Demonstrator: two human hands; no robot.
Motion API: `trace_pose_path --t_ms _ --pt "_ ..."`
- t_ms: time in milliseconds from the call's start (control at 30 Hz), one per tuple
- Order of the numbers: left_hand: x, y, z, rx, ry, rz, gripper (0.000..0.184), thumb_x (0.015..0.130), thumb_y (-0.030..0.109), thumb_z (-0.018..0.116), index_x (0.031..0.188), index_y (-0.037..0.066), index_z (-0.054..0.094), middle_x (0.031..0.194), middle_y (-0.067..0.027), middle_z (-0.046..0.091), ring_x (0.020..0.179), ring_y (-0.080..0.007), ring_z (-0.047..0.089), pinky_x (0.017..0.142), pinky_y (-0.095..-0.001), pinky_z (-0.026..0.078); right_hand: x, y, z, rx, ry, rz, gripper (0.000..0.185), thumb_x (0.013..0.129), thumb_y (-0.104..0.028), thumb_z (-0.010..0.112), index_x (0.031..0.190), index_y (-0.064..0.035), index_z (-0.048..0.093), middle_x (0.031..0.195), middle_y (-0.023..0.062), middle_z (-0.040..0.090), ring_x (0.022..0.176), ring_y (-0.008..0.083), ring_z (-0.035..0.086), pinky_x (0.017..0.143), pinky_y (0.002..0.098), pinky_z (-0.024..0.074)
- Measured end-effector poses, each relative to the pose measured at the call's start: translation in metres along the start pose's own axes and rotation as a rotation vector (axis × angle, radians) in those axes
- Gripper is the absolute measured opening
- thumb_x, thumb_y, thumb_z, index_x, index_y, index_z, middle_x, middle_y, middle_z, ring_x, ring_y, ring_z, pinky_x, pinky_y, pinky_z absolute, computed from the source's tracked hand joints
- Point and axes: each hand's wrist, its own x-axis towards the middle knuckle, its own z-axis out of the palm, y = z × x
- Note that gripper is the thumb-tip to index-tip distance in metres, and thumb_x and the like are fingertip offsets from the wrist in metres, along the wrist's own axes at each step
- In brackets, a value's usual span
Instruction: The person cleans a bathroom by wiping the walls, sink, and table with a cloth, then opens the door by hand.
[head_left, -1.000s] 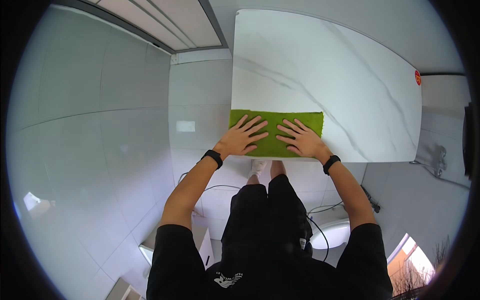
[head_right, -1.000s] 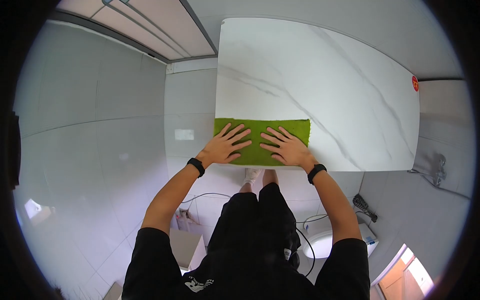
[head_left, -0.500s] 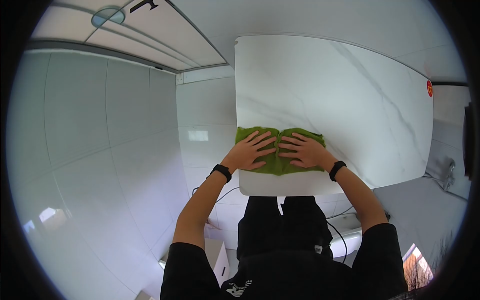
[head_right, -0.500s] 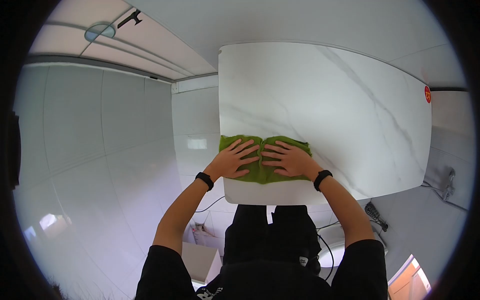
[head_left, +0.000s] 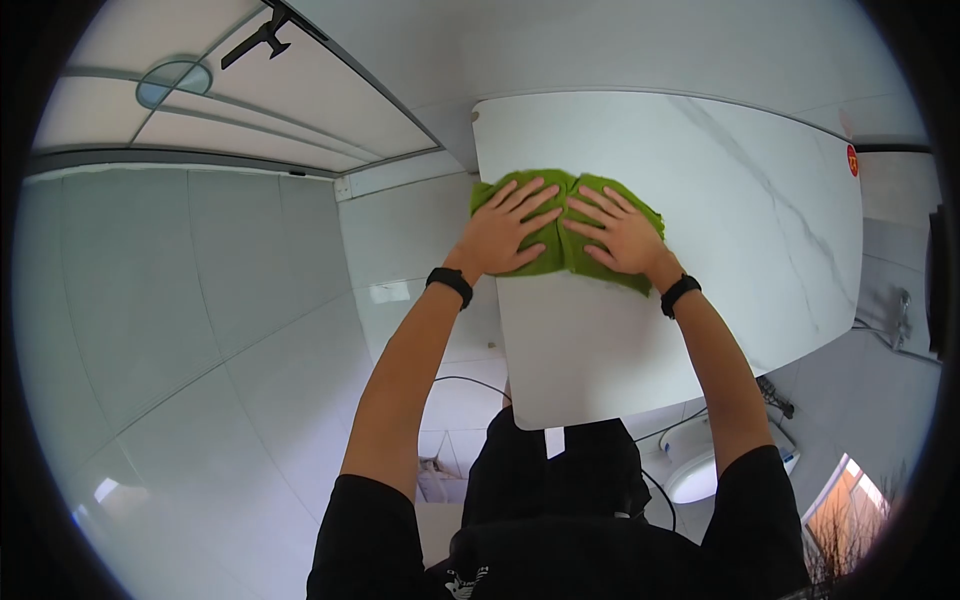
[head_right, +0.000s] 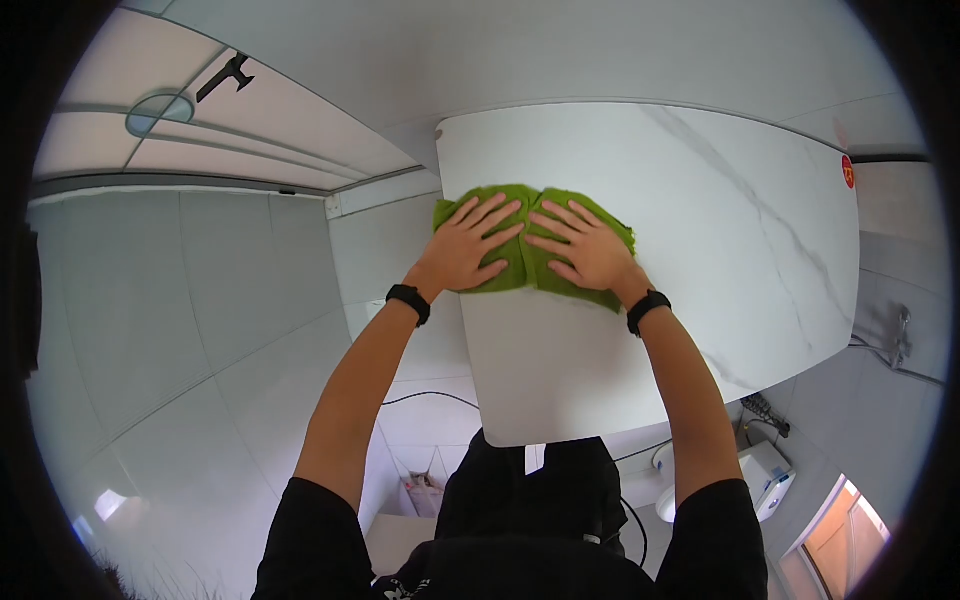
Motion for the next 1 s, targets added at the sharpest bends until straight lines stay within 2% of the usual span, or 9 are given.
trace_pose_path --t_ms 367,667,867,1000 --pt "0.053 -0.065 -0.013 0.027 0.141 -0.01 0.062 0.096 0.033 0.058 0.151 0.008 0.043 0.161 -0.0087 0.035 0.15 -0.03 0.028 0.123 -0.0494 0.024 0.063 0.063 -0.012 -0.125 0.158 0.097 0.053 0.098 -0.033 0.055 0.15 -0.0228 0.049 0.162 0.0044 0.037 0.151 0.0287 0.028 0.124 0.0504 0.0233" --pt "0.068 -0.111 -0.005 0.092 0.227 0.033 0.06 0.097 0.031 0.058 0.151 0.01 0.044 0.16 -0.0085 0.038 0.149 -0.0291 0.032 0.122 -0.0482 0.028 0.094 0.091 -0.003 -0.217 0.198 0.104 0.05 0.101 -0.033 0.05 0.15 -0.0223 0.047 0.162 0.0027 0.035 0.151 0.0273 0.028 0.124 0.049 0.0242" --pt "0.065 -0.118 0.006 0.156 0.295 0.046 0.058 0.098 0.032 0.057 0.151 0.011 0.044 0.159 -0.0055 0.039 0.148 -0.0258 0.033 0.122 -0.0463 0.028 0.099 0.094 0.005 -0.275 0.229 0.098 0.05 0.104 -0.035 0.045 0.153 -0.0229 0.044 0.163 0.0009 0.034 0.151 0.0262 0.028 0.124 0.0479 0.0224" --pt "0.064 -0.114 0.007 0.236 0.313 -0.008 0.056 0.1 0.035 0.054 0.15 0.012 0.045 0.159 -0.0047 0.039 0.148 -0.0248 0.033 0.122 -0.0463 0.028 0.103 0.092 0.019 -0.29 0.271 0.184 0.051 0.105 -0.032 0.043 0.154 -0.024 0.041 0.163 -0.0003 0.034 0.15 0.0264 0.03 0.124 0.0477 0.0227"
